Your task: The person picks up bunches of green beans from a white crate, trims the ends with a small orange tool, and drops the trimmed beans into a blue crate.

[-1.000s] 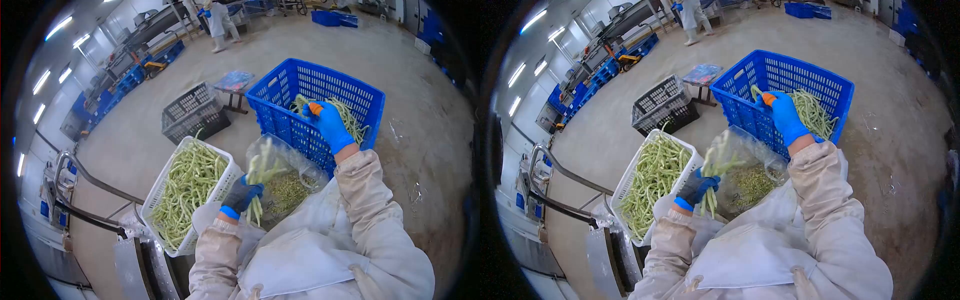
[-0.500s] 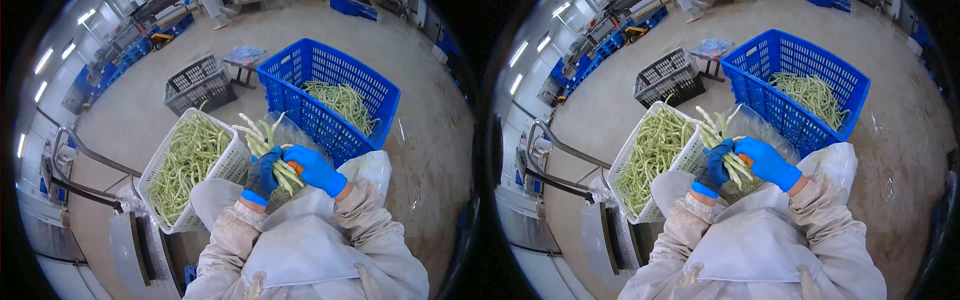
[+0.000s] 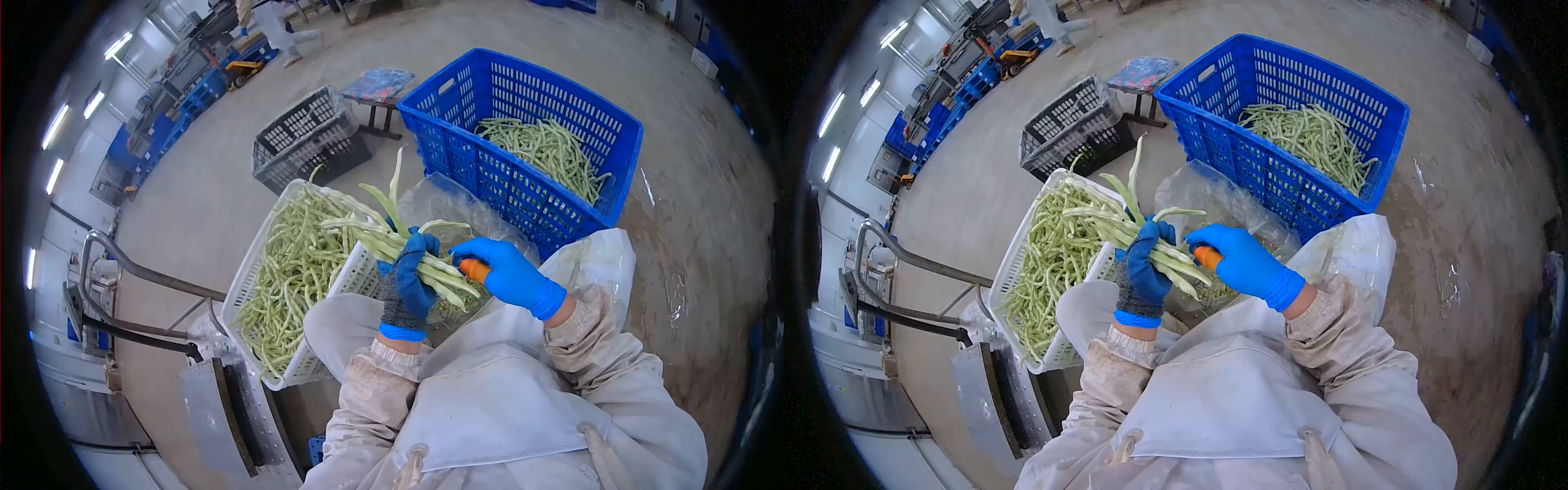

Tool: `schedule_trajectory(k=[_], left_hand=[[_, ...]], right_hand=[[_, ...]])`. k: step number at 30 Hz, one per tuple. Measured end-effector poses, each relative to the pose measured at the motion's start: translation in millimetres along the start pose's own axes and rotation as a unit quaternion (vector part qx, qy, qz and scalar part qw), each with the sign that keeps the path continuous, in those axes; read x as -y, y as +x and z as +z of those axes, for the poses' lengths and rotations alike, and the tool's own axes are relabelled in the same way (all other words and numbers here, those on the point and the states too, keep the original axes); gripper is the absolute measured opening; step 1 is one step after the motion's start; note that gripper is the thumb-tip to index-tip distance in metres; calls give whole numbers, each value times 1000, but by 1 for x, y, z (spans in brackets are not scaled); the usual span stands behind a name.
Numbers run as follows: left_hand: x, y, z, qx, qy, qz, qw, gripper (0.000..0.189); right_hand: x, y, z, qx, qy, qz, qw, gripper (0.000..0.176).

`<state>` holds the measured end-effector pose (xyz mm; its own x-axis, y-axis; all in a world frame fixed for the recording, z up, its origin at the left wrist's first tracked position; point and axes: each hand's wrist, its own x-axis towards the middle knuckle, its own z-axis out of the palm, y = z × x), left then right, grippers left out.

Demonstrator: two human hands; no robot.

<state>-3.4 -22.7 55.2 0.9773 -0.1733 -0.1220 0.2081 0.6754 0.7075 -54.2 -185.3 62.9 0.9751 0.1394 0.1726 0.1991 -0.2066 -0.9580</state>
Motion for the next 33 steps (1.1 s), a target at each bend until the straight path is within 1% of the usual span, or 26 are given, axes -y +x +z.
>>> schedule_trajectory(k=[2,3,5,7,9,11,12,14,15,17,18,19,20,21,22,23,24,25,26,27,28,29,30,31,32,33], left_hand=[[-1,0,0,-1,8,2,1000,29],[-1,0,0,11,19,10,1000,31],[0,0,0,23,30,18,999,33],[0,0,-1,34,62,34,997,39],[1,-1,0,32,67,35,997,42],[0,-1,0,30,73,36,996,44],[-1,-1,0,40,90,46,994,45],[-1,-1,-1,50,106,56,991,46],[-1,-1,-2,47,110,62,991,47],[0,-1,-2,44,114,67,990,47],[-1,-2,-1,31,114,59,991,49],[-1,-3,0,18,113,51,992,50],[1,-5,5,20,113,50,992,50],[5,-9,12,1,116,73,991,38],[7,-12,16,-19,120,95,988,26],[7,-10,15,-19,120,94,988,26],[8,-7,12,-43,125,103,986,25],[8,-4,7,-67,130,110,983,24],[5,4,-8,-64,117,120,984,22],[-5,9,-11,-63,116,121,984,22],[-13,10,-15,-52,116,124,984,22],[-19,9,-19,-40,117,126,984,22],[-20,11,-23,-44,114,128,984,24],[-20,11,-22,-43,115,128,984,24],[-20,10,-22,-35,110,122,986,25],[-21,8,-21,-28,104,116,987,25]], right_hand=[[-2,1,1,-11,-91,-56,994,24],[-2,0,2,-12,-91,-56,994,24],[0,0,5,-44,-154,-92,983,27],[2,0,8,-60,-128,-93,986,28],[1,0,8,-76,-101,-94,987,30],[-1,1,6,-52,-177,-158,970,30],[1,1,5,-52,-177,-158,970,30],[7,1,2,3,-314,-139,939,31],[5,0,3,3,-313,-139,939,31],[-2,-2,6,21,-408,-149,901,25],[-8,-4,9,20,-408,-147,901,25],[-16,-6,14,-36,-272,-76,958,22],[-25,-7,18,-91,-129,-5,987,20],[-32,-9,22,-93,-130,-4,987,20],[-39,-12,27,-122,47,77,988,19],[-48,-11,30,-147,222,155,951,20],[-66,-14,27,-148,223,155,951,20],[-90,-22,16,-182,338,192,903,22],[-104,-29,3,-213,446,224,840,23],[-107,-32,-12,-212,445,222,841,23],[-107,-37,-24,-212,347,243,881,26],[-107,-37,-31,-210,245,261,910,28],[-107,-30,-34,-210,245,260,910,28],[-107,-19,-37,-210,88,123,966,29],[-98,-8,-37,-201,-73,-18,977,30],[-88,4,-36,-203,-73,-18,976,30]])
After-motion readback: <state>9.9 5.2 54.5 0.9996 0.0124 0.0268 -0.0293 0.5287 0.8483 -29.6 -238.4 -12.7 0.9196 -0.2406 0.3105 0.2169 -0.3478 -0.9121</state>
